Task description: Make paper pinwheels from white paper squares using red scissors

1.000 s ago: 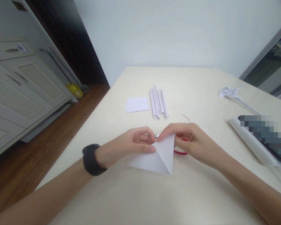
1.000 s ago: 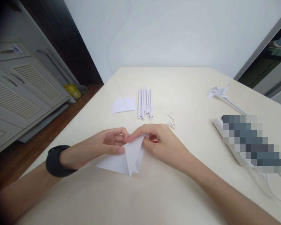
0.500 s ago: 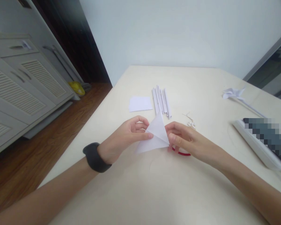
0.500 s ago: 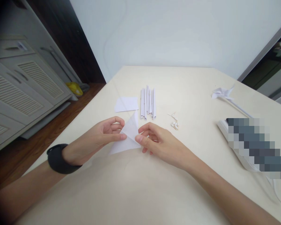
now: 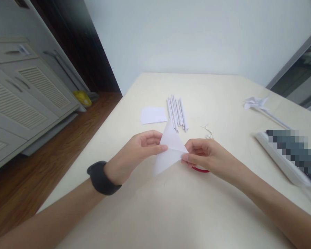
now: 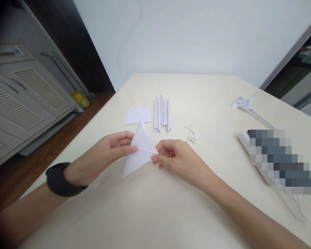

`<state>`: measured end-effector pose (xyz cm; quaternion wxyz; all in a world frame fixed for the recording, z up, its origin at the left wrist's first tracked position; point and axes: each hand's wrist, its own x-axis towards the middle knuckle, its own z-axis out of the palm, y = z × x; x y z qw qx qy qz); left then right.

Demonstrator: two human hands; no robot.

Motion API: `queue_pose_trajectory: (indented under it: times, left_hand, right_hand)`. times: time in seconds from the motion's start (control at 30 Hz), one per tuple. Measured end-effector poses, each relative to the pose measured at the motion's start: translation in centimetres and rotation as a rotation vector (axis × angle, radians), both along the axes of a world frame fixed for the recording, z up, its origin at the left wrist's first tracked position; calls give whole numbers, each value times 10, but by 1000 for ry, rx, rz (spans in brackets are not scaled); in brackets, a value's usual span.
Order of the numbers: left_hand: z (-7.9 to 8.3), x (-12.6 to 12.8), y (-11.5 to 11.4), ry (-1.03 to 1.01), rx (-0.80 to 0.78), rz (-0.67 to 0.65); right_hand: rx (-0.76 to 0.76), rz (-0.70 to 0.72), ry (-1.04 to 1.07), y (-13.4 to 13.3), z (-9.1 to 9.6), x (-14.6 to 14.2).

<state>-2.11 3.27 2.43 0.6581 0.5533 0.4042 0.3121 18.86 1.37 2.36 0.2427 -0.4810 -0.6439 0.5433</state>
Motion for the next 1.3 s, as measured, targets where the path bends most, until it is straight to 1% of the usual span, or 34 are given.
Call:
queue_pose_trajectory:
  times: [0.1,0.23,0.4,0.6,0.87,1.0,1.1,1.2,1.3]
  left_hand:
    - [-3,-1,2,37,37,14]
    - [-5,-2,3,53,56,20]
    - [-5,0,2,63,67,25]
    - [-7,0,3,47,109,4]
    - [-10,0,4,22,64,-32]
    - [-10,0,4,12,85,-11]
    - [-8,0,4,-6,64,-14]
    - [-5,-1,2,-9,41,-34]
    - [-2,0,-1,-25,38,-26]
  right_hand:
    - [1,-5,-10,1,0,1]
    - [42,3,-35,1,4,0]
    - [128,-48,-150,-2,6,-1]
    - [133,-77,-154,-1,4,-1]
    - [156,-106,-179,-2,4,-3]
    - [272,-134,-255,-3,6,-3]
    - [361,-106,-315,-3,4,-4]
    - [413,-53,-349,-3,2,-5]
    - [443,27,-380,-4,0,-8]
